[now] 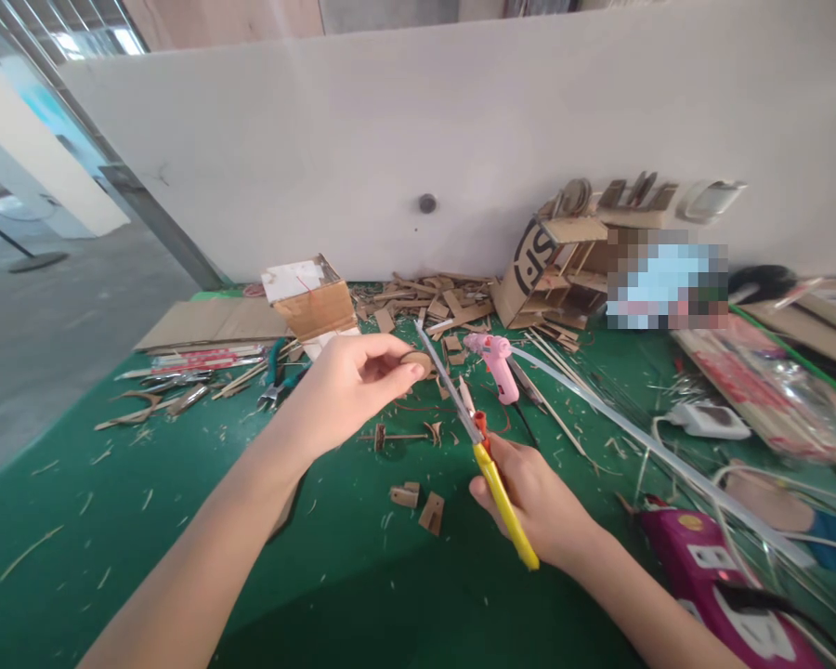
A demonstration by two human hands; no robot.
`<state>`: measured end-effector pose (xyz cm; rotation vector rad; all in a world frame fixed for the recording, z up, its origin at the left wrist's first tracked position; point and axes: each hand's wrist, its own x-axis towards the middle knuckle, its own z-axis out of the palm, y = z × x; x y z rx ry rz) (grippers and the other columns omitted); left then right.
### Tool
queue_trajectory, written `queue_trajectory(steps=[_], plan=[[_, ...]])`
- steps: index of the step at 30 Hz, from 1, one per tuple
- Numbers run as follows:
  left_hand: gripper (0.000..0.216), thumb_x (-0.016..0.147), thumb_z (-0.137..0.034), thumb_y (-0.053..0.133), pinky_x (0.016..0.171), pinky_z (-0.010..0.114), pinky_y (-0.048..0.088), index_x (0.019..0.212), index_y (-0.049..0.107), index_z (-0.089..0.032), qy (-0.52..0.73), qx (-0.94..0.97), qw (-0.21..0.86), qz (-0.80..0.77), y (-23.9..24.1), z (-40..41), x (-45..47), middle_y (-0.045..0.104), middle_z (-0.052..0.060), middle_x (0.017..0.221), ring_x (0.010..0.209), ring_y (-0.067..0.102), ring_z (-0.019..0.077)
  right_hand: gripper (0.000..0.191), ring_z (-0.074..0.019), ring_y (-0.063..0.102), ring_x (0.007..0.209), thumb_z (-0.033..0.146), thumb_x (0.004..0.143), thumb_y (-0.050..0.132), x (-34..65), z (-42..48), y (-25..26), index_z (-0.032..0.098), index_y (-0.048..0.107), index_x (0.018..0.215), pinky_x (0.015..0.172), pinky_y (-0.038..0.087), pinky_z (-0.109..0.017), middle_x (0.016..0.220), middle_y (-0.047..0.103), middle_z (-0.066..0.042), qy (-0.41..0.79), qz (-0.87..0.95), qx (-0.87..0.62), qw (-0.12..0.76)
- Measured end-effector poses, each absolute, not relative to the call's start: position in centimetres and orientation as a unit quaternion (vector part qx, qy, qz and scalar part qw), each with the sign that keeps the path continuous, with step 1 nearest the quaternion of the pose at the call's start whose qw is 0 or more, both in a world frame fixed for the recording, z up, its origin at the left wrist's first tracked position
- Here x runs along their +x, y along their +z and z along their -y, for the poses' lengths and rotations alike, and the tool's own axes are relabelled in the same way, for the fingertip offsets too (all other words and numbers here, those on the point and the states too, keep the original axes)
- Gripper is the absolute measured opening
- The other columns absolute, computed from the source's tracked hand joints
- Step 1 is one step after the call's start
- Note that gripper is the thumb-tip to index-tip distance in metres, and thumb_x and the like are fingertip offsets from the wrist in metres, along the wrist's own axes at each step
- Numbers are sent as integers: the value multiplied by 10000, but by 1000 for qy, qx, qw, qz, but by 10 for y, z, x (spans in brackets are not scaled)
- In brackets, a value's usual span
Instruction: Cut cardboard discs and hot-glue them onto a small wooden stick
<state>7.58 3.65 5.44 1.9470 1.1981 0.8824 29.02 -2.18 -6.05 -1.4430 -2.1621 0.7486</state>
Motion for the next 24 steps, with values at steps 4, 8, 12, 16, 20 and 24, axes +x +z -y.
queue_trajectory(steps=[4, 8, 12, 16, 20, 24], plan=[[197, 813, -334, 589, 561, 220, 460, 784, 671, -158, 346, 732, 360, -464, 52, -38, 75, 628, 25, 705, 639, 577, 129, 301, -154, 479, 558, 492, 889, 373, 288, 24, -59, 207, 432, 812, 550, 386, -291, 715, 541, -28, 304, 783, -487, 238], [161, 810, -318, 597, 623, 234, 525, 813, 635, -161, 362, 693, 429, -453, 48, -39, 76, 655, 42, 777, 692, 629, 138, 312, -186, 560, 666, 482, 908, 362, 288, 26, -55, 192, 475, 913, 622, 446, -325, 837, 601, -75, 315, 783, -465, 267], [119, 802, -281, 602, 618, 246, 555, 816, 606, -162, 373, 660, 478, -444, 46, -39, 79, 641, 44, 777, 692, 646, 145, 341, -195, 593, 764, 494, 937, 315, 288, 25, -61, 194, 477, 955, 673, 472, -327, 905, 616, -85, 345, 762, -455, 307], [112, 788, -273, 617, 516, 214, 511, 761, 581, -170, 392, 660, 461, -446, 46, -40, 80, 535, -17, 660, 523, 541, 83, 458, -189, 577, 742, 582, 921, 257, 287, 22, -73, 198, 504, 948, 657, 480, -323, 901, 598, -78, 350, 734, -458, 359], [151, 781, -305, 627, 457, 204, 469, 784, 595, -158, 389, 641, 485, -451, 40, -43, 81, 517, -19, 688, 474, 488, 57, 471, -193, 588, 762, 571, 929, 244, 289, 23, -70, 201, 525, 1005, 662, 503, -325, 919, 603, -83, 371, 731, -456, 347], [146, 774, -285, 627, 481, 196, 497, 820, 592, -151, 387, 614, 524, -446, 35, -44, 86, 543, -6, 681, 579, 562, 95, 411, -242, 595, 980, 527, 934, 310, 292, 28, -56, 195, 493, 1091, 836, 499, -397, 1085, 614, -129, 375, 754, -445, 304]])
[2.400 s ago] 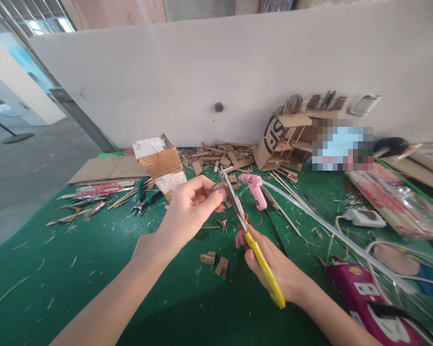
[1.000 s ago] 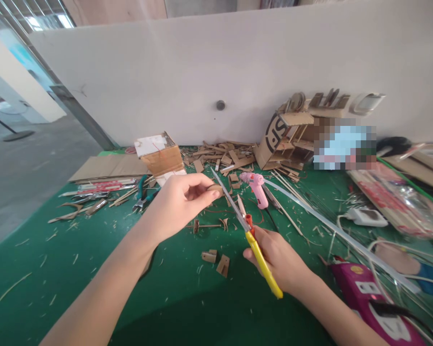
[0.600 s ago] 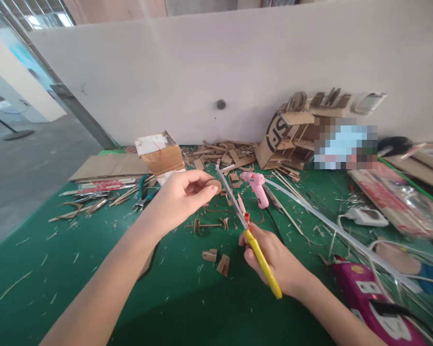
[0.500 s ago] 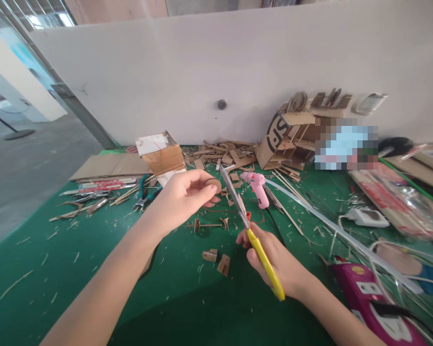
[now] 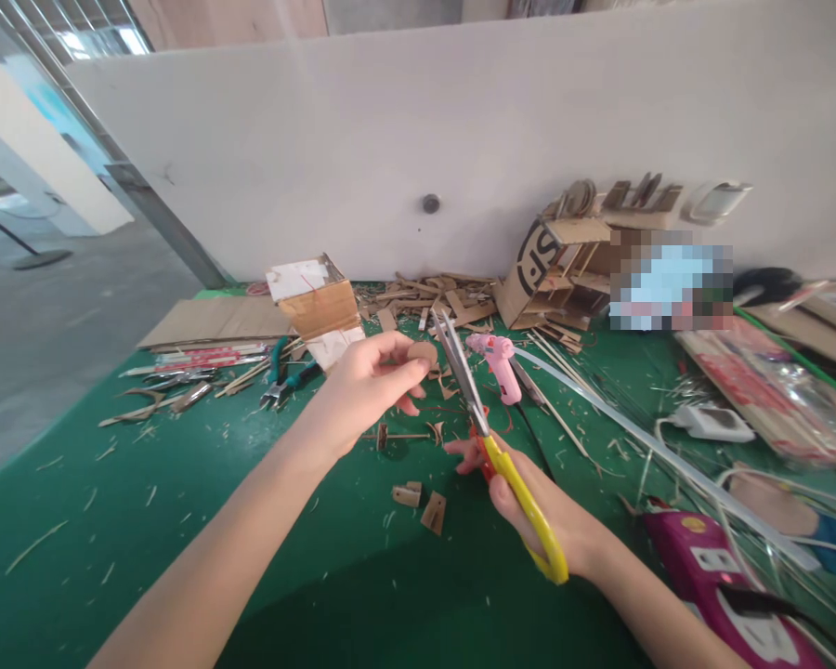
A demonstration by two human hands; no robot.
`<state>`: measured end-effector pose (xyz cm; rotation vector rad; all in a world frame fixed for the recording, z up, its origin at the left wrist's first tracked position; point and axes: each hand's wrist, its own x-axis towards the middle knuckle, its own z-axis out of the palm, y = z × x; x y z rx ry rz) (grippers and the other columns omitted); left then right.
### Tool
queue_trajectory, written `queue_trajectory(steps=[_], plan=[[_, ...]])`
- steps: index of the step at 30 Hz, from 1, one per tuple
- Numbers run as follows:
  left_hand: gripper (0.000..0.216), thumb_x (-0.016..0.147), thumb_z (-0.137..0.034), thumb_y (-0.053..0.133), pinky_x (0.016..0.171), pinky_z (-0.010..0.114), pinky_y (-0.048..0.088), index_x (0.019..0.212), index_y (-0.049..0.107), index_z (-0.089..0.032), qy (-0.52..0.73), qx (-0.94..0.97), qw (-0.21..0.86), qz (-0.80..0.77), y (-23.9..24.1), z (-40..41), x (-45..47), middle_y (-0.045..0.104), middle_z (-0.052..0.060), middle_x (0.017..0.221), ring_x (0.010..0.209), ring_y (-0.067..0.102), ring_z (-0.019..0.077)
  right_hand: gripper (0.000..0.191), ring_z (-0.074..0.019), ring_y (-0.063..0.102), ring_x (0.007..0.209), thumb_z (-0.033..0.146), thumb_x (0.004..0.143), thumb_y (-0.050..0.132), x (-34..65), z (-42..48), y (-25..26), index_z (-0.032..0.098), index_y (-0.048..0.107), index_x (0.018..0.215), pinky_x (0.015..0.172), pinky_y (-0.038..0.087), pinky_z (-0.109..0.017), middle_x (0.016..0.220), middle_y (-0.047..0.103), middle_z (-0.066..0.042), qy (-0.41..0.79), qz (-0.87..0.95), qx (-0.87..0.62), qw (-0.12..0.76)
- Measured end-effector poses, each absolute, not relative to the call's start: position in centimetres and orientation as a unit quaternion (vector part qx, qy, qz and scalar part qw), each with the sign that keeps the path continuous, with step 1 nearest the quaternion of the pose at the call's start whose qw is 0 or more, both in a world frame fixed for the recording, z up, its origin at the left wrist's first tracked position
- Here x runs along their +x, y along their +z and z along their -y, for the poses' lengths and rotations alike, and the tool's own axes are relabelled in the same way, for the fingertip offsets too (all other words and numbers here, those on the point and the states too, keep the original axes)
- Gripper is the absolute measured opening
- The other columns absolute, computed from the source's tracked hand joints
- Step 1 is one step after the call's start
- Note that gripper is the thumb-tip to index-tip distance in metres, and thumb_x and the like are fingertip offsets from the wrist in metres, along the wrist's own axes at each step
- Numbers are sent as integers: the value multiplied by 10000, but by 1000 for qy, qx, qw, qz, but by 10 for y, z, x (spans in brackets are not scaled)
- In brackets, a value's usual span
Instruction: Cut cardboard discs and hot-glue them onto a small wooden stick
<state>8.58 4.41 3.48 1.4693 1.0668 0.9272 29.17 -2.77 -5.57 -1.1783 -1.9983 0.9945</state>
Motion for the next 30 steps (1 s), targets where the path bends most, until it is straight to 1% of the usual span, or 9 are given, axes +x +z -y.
queue_trajectory(steps=[2, 6, 8, 11, 13, 16, 19, 25, 30], plan=[[151, 771, -273, 626, 486, 199, 511, 846, 597, -145, 379, 610, 535, -445, 34, -44, 88, 578, 11, 705, 628, 597, 117, 410, -250, 594, 1008, 521, 932, 329, 292, 29, -53, 189, 474, 1124, 845, 501, -404, 1147, 603, -146, 379, 757, -441, 299], [135, 782, -248, 616, 462, 182, 488, 859, 604, -137, 374, 624, 520, -449, 35, -42, 89, 563, -3, 660, 543, 556, 86, 415, -232, 608, 963, 518, 935, 332, 290, 29, -57, 192, 472, 1151, 830, 502, -379, 1163, 602, -139, 384, 748, -443, 311], [165, 786, -238, 614, 465, 183, 487, 920, 606, -142, 387, 632, 502, -446, 34, -42, 89, 565, -2, 687, 528, 540, 76, 412, -219, 613, 919, 526, 935, 330, 288, 28, -63, 198, 498, 1120, 791, 504, -352, 1125, 618, -119, 392, 730, -455, 326], [331, 789, -235, 618, 502, 206, 516, 1113, 573, -186, 422, 643, 473, -429, 31, -42, 88, 581, 10, 787, 578, 578, 96, 448, -184, 605, 767, 561, 927, 318, 286, 24, -72, 188, 546, 1026, 648, 491, -298, 990, 643, -93, 413, 682, -488, 356], [384, 794, -240, 617, 542, 223, 540, 1172, 560, -217, 435, 654, 455, -420, 29, -42, 88, 589, 21, 837, 628, 614, 117, 506, -159, 575, 667, 590, 921, 288, 286, 20, -77, 173, 572, 958, 565, 458, -275, 889, 639, -80, 425, 650, -510, 370], [317, 807, -244, 607, 595, 233, 558, 1122, 599, -213, 439, 670, 439, -406, 28, -41, 88, 612, 39, 875, 674, 643, 137, 560, -134, 535, 593, 618, 912, 260, 288, 18, -80, 165, 589, 913, 508, 417, -257, 811, 616, -63, 440, 625, -523, 377], [323, 814, -235, 602, 610, 230, 557, 1136, 587, -218, 448, 676, 429, -397, 28, -40, 88, 621, 30, 848, 667, 643, 133, 542, -116, 492, 555, 613, 913, 274, 287, 18, -80, 169, 584, 897, 479, 383, -243, 758, 586, -41, 445, 629, -515, 374], [272, 792, -206, 627, 591, 224, 541, 1063, 602, -212, 474, 676, 413, -385, 26, -40, 90, 617, 13, 785, 629, 625, 121, 489, -117, 468, 577, 603, 907, 320, 285, 18, -73, 176, 552, 856, 499, 388, -239, 711, 548, -20, 441, 653, -504, 354], [247, 787, -201, 646, 672, 261, 572, 1023, 572, -204, 498, 664, 427, -358, 27, -38, 92, 669, 28, 815, 701, 669, 153, 486, -114, 463, 572, 590, 917, 303, 285, 18, -73, 178, 552, 855, 486, 375, -236, 706, 537, -17, 449, 644, -506, 358]])
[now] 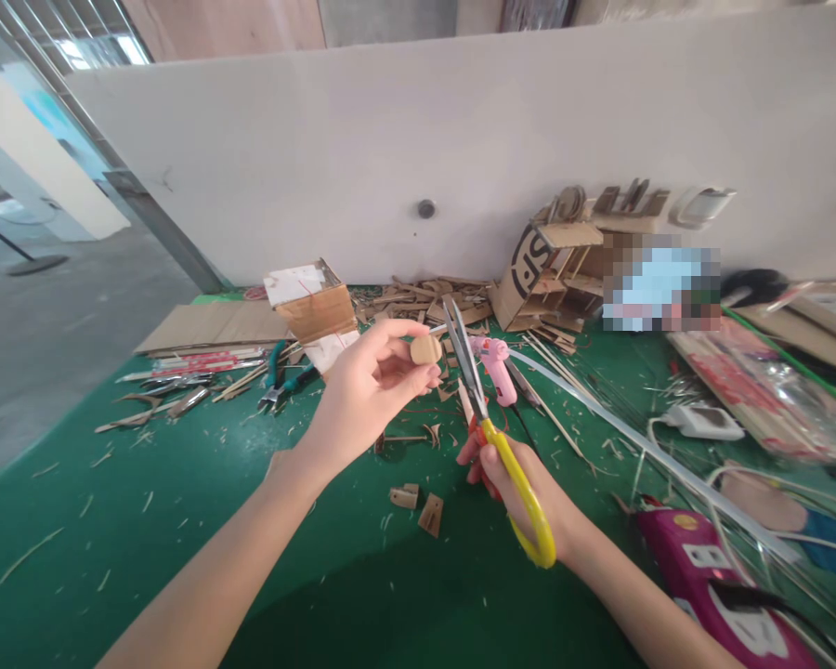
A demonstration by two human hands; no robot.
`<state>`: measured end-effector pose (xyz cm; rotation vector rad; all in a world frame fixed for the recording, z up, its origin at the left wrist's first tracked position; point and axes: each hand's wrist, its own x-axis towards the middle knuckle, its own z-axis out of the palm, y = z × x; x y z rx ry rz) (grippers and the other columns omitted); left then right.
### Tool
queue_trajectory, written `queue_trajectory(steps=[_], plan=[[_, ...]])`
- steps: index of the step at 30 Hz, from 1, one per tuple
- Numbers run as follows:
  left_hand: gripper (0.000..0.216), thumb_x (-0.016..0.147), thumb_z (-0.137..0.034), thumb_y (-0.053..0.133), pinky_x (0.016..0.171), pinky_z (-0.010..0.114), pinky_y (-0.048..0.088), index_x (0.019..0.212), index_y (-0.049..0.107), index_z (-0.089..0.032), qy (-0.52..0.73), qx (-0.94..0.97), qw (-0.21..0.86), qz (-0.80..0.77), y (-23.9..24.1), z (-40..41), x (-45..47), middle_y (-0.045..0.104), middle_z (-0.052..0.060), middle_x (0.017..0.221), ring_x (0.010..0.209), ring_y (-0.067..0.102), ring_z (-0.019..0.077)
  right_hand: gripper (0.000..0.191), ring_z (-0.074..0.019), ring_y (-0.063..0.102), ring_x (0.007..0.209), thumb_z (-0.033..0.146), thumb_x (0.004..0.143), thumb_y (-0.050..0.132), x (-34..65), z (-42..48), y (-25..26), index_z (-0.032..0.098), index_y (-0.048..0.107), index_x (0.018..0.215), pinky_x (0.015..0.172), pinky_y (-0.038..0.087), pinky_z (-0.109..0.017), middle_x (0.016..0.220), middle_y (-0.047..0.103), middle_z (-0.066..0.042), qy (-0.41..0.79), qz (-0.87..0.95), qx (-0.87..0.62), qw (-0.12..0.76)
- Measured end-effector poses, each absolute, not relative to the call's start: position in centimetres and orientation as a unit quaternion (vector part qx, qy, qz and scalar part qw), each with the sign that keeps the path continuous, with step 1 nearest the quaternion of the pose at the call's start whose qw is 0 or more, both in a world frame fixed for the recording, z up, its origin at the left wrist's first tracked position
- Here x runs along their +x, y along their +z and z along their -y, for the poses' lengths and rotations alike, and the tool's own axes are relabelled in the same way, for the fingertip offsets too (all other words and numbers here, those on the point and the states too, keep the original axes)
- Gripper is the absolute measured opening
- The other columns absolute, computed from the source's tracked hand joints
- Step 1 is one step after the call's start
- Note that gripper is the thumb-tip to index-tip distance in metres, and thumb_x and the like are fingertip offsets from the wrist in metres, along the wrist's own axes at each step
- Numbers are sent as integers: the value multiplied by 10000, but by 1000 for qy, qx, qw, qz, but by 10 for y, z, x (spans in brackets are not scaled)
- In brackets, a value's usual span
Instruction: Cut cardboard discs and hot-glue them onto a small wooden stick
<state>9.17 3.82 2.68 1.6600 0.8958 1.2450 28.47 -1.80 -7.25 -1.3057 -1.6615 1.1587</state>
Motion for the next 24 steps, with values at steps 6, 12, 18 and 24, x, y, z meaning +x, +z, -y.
queue_trajectory(steps=[6, 12, 18, 24], plan=[[288, 736, -218, 719, 686, 255, 577, 929, 507, -199, 535, 697, 310, -363, 25, -37, 90, 672, 15, 827, 772, 684, 155, 493, -129, 520, 614, 596, 916, 293, 282, 16, -76, 179, 549, 859, 475, 391, -238, 781, 570, -42, 468, 599, -512, 399], [314, 733, -204, 723, 630, 221, 583, 933, 481, -205, 554, 716, 238, -351, 21, -38, 90, 658, -4, 837, 742, 692, 138, 476, -124, 527, 613, 599, 912, 308, 282, 16, -77, 185, 537, 857, 476, 393, -235, 794, 569, -36, 483, 598, -499, 400], [328, 866, -212, 546, 673, 242, 600, 1193, 522, -221, 515, 731, 268, -357, 22, -37, 90, 660, 27, 924, 727, 691, 132, 481, -119, 536, 614, 599, 916, 291, 282, 18, -72, 188, 525, 836, 482, 391, -231, 779, 557, -23, 468, 622, -502, 377], [329, 860, -270, 549, 592, 236, 563, 1185, 555, -224, 506, 660, 405, -379, 25, -37, 94, 639, 55, 925, 710, 658, 141, 446, -116, 535, 625, 573, 926, 302, 282, 18, -71, 187, 513, 853, 494, 398, -230, 811, 556, -25, 465, 631, -497, 373]])
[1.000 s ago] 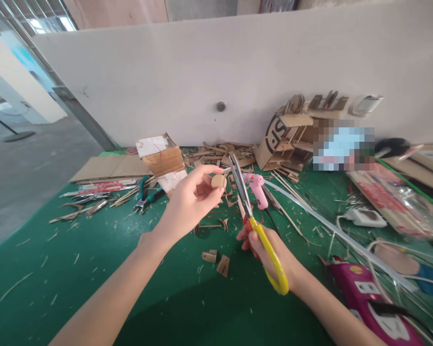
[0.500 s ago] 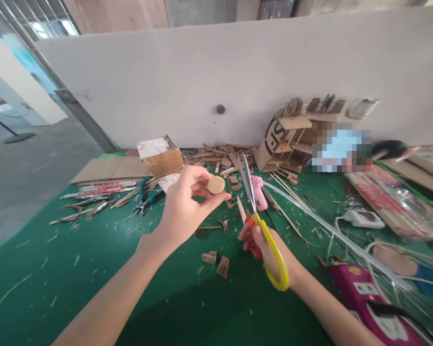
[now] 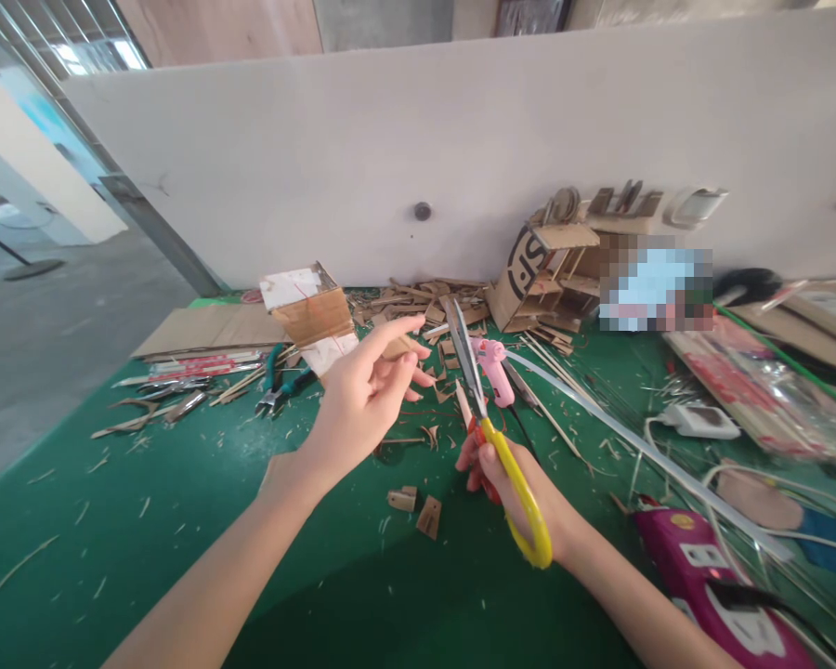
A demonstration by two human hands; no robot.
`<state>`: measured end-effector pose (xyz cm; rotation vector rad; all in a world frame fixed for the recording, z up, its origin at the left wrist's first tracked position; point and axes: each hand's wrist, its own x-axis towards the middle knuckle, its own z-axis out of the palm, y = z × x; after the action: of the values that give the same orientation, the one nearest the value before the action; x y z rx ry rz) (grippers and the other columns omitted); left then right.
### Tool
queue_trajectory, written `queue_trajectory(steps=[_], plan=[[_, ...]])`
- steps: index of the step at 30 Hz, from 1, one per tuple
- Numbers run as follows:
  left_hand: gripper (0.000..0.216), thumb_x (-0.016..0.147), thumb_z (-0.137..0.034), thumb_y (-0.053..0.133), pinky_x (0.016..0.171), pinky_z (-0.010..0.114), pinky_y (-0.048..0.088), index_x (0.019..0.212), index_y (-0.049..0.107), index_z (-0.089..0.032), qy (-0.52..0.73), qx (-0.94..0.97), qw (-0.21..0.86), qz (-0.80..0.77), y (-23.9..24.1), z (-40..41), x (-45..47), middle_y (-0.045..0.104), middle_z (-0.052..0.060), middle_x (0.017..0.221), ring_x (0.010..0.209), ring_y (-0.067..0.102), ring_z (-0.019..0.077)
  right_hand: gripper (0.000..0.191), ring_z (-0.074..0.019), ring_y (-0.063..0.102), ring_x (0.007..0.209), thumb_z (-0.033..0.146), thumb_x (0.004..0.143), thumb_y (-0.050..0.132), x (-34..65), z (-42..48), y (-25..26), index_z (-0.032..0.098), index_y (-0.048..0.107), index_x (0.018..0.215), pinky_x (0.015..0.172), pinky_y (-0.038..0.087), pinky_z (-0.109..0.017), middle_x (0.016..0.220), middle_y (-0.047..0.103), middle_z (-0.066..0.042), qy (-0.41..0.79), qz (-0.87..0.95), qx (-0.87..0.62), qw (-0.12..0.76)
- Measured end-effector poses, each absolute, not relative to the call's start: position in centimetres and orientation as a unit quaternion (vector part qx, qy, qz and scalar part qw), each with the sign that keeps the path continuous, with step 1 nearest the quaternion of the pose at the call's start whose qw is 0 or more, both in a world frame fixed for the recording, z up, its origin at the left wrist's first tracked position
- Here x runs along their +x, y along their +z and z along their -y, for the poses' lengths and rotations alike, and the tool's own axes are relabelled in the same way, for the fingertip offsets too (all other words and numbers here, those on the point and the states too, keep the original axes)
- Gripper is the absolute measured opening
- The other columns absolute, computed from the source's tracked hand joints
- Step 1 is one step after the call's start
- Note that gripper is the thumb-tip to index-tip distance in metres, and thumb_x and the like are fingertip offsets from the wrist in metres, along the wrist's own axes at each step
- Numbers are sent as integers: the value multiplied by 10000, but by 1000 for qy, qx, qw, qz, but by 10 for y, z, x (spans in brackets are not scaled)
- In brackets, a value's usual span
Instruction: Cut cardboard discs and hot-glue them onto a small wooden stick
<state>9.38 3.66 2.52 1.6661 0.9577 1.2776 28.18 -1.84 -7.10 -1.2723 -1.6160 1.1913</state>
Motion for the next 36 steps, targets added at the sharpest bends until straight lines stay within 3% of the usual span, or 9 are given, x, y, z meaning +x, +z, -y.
queue_trajectory(steps=[4, 8, 13, 16, 19, 26, 29, 33, 36], plan=[[262, 847, -230, 521, 385, 176, 387, 1107, 547, -218, 517, 508, 595, -347, 27, -40, 97, 535, 6, 769, 551, 520, 87, 439, -124, 527, 633, 581, 918, 316, 282, 20, -72, 188, 506, 872, 518, 416, -243, 832, 581, -36, 465, 637, -495, 365], [221, 808, -135, 497, 392, 163, 315, 1001, 588, -193, 517, 426, 669, -323, 27, -44, 96, 462, -22, 684, 501, 415, 57, 440, -130, 518, 645, 589, 910, 331, 282, 21, -68, 186, 505, 888, 561, 431, -260, 837, 588, -40, 456, 652, -496, 348], [138, 795, -100, 518, 522, 205, 450, 903, 575, -166, 525, 436, 638, -357, 23, -45, 97, 571, 6, 741, 641, 572, 97, 399, -134, 531, 679, 555, 921, 353, 282, 22, -66, 186, 504, 919, 635, 442, -279, 847, 586, -35, 476, 654, -469, 354], [139, 818, -176, 572, 697, 279, 517, 955, 545, -172, 531, 461, 595, -389, 20, -46, 97, 658, 43, 870, 840, 648, 160, 408, -137, 535, 695, 561, 921, 345, 282, 22, -72, 188, 509, 940, 596, 433, -261, 866, 593, -41, 487, 638, -468, 368], [197, 827, -221, 595, 767, 304, 515, 1001, 508, -184, 549, 472, 563, -400, 18, -48, 96, 679, 68, 997, 968, 642, 186, 427, -154, 543, 761, 568, 922, 324, 283, 22, -79, 191, 519, 971, 567, 427, -250, 947, 595, -64, 471, 630, -487, 380], [147, 793, -125, 595, 911, 355, 493, 899, 496, -150, 573, 458, 567, -375, 18, -49, 100, 629, 53, 1013, 965, 652, 171, 373, -176, 552, 830, 525, 933, 344, 284, 24, -77, 206, 494, 1053, 680, 468, -291, 1007, 593, -79, 462, 649, -479, 368], [152, 771, -182, 638, 882, 319, 496, 855, 513, -163, 580, 466, 544, -388, 18, -49, 99, 601, 4, 880, 964, 637, 160, 366, -185, 551, 850, 519, 933, 348, 283, 24, -73, 203, 497, 1039, 751, 473, -321, 1007, 591, -85, 455, 659, -470, 371], [194, 731, -244, 693, 668, 220, 474, 842, 546, -186, 572, 478, 513, -426, 18, -50, 95, 625, 2, 840, 855, 613, 129, 378, -191, 558, 855, 526, 933, 337, 282, 25, -70, 199, 497, 1035, 765, 472, -332, 1009, 595, -83, 445, 670, -468, 365], [187, 718, -246, 709, 608, 204, 437, 808, 556, -185, 571, 474, 534, -407, 18, -50, 94, 647, 1, 818, 795, 612, 116, 380, -206, 561, 895, 535, 932, 331, 283, 28, -66, 209, 489, 1047, 779, 468, -341, 1027, 594, -80, 440, 679, -470, 353]])
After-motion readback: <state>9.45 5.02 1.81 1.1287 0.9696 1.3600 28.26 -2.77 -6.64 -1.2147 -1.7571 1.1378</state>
